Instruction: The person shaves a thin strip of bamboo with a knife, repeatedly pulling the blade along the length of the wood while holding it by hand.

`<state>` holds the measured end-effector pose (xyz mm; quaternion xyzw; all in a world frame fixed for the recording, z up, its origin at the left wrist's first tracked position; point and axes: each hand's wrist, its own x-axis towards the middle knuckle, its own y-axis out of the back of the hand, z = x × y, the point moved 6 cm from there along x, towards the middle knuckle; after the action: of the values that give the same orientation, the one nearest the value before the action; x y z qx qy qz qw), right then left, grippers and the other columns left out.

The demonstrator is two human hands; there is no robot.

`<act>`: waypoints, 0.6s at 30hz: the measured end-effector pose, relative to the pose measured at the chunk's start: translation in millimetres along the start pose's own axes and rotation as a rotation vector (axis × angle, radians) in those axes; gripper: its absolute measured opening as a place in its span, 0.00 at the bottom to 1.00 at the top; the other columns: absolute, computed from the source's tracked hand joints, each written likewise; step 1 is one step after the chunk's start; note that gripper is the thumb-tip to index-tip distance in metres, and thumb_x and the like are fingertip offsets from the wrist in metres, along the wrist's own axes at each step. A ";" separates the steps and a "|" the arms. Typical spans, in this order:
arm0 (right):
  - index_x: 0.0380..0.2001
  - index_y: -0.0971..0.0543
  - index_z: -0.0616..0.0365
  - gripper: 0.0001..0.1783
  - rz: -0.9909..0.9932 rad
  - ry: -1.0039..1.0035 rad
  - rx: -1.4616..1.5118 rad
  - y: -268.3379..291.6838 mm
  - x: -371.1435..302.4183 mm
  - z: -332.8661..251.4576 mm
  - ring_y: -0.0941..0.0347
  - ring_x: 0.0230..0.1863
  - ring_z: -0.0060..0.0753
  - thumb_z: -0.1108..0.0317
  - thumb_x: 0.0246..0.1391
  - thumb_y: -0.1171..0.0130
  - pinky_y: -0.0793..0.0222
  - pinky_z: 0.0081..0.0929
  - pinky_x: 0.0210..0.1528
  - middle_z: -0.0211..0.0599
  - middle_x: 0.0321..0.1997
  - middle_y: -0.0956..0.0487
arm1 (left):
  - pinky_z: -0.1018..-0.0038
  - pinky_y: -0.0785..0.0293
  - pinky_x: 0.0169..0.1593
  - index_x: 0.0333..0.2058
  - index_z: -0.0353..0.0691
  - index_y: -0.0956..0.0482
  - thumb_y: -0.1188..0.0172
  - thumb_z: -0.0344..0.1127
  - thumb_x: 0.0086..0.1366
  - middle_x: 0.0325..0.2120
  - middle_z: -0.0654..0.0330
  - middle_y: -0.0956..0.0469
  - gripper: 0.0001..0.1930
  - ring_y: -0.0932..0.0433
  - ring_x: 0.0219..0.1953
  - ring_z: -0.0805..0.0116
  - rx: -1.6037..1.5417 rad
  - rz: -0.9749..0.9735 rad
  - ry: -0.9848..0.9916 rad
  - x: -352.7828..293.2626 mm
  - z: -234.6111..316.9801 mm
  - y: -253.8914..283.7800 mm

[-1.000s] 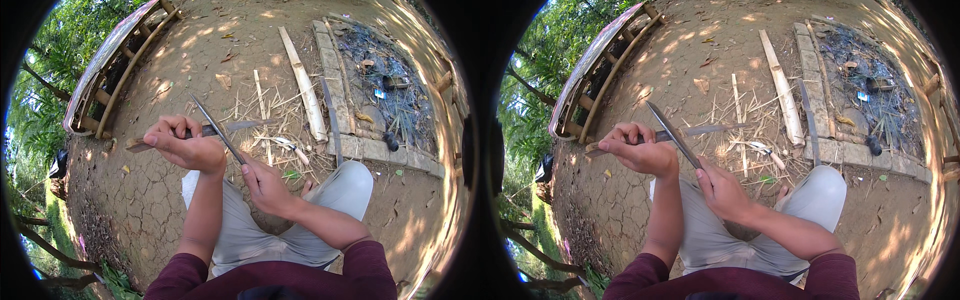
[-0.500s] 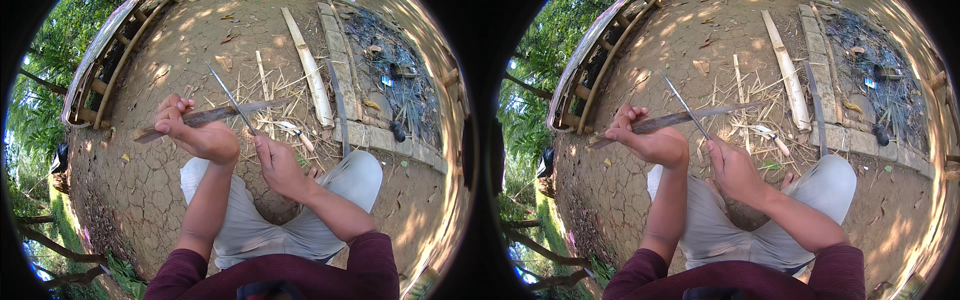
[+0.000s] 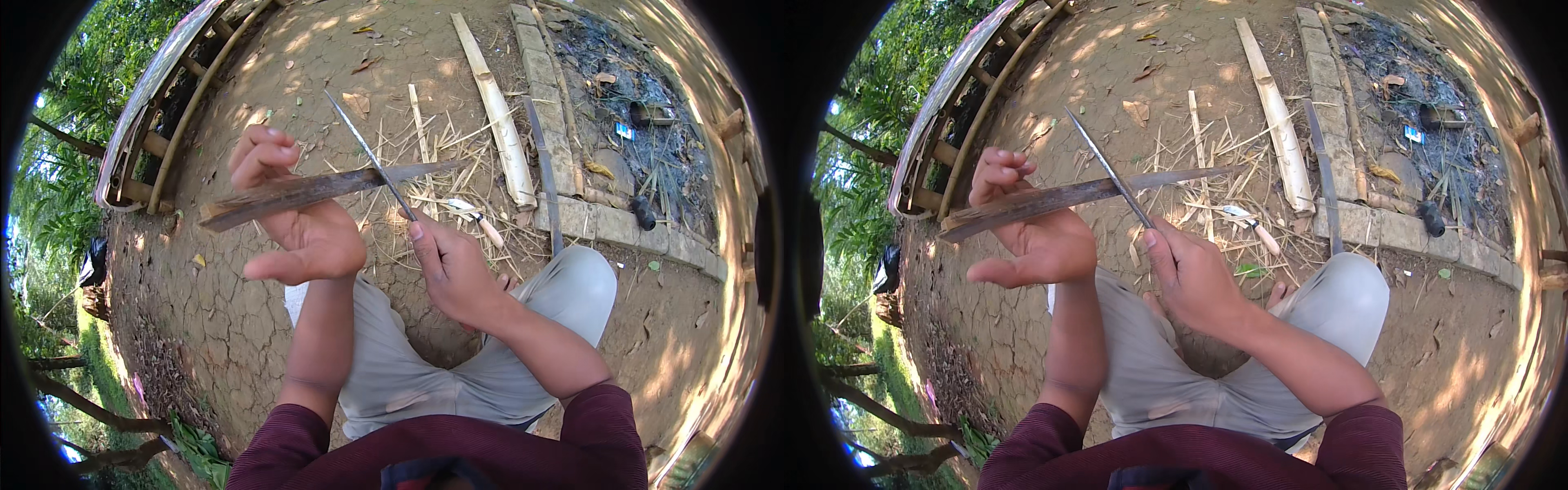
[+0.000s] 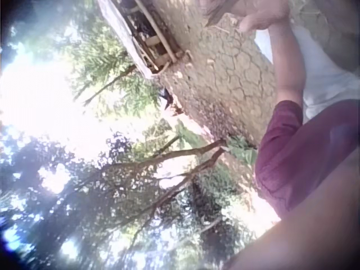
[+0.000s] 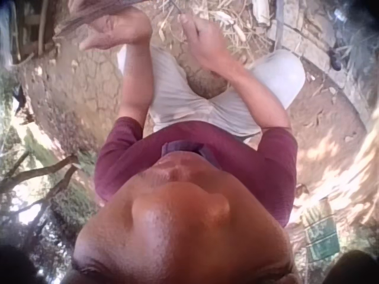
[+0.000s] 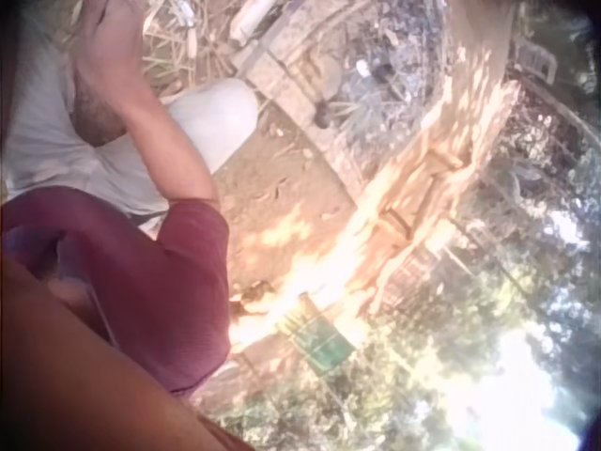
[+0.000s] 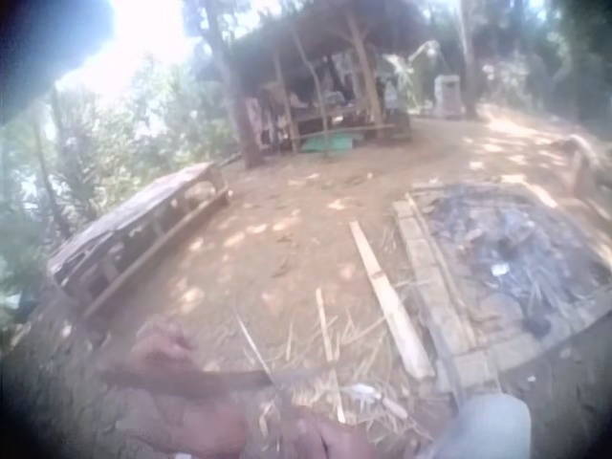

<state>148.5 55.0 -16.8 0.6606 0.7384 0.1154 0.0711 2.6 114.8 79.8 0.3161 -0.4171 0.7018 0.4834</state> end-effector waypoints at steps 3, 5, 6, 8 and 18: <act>0.54 0.28 0.72 0.24 -0.046 -0.028 -0.038 2.7 0.2 -2.6 0.24 0.33 0.57 0.58 0.70 0.55 0.29 0.43 0.37 0.57 0.31 0.22 | 0.68 0.34 0.46 0.50 0.34 0.32 0.73 0.84 0.58 0.45 0.49 0.31 0.52 0.32 0.46 0.60 -0.268 0.129 0.111 12.8 11.5 0.9; 0.54 0.28 0.70 0.24 -0.045 0.005 -0.067 0.1 -3.3 -4.4 0.24 0.32 0.58 0.58 0.70 0.54 0.29 0.44 0.37 0.57 0.30 0.22 | 0.70 0.32 0.36 0.50 0.36 0.31 0.72 0.83 0.59 0.38 0.49 0.29 0.51 0.29 0.37 0.63 -0.467 0.112 0.198 22.3 21.2 5.8; 0.54 0.27 0.70 0.24 -0.047 0.025 -0.081 -2.3 -5.0 -5.5 0.24 0.32 0.58 0.58 0.70 0.54 0.29 0.44 0.37 0.57 0.30 0.22 | 0.70 0.31 0.31 0.50 0.36 0.30 0.72 0.83 0.59 0.35 0.49 0.28 0.50 0.28 0.32 0.64 -0.563 0.105 0.237 27.1 25.5 11.7; 0.53 0.27 0.70 0.23 -0.017 0.074 -0.085 -7.6 -8.2 -2.2 0.24 0.32 0.59 0.58 0.69 0.54 0.30 0.45 0.36 0.57 0.30 0.23 | 0.73 0.39 0.22 0.45 0.38 0.28 0.72 0.79 0.63 0.23 0.55 0.31 0.45 0.35 0.21 0.68 -0.541 -0.100 0.249 39.6 34.5 23.8; 0.58 0.32 0.70 0.24 -0.015 0.390 -0.092 -20.4 -35.7 -38.5 0.23 0.31 0.58 0.62 0.67 0.50 0.27 0.45 0.36 0.55 0.38 0.21 | 0.80 0.55 0.14 0.29 0.40 0.28 0.72 0.58 0.75 0.08 0.68 0.47 0.31 0.52 0.08 0.76 -0.354 -0.135 0.219 59.3 90.9 8.5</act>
<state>123.2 14.5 13.2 0.6165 0.7369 0.2741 -0.0422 -21.5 56.8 168.7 0.1754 -0.4566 0.6138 0.6197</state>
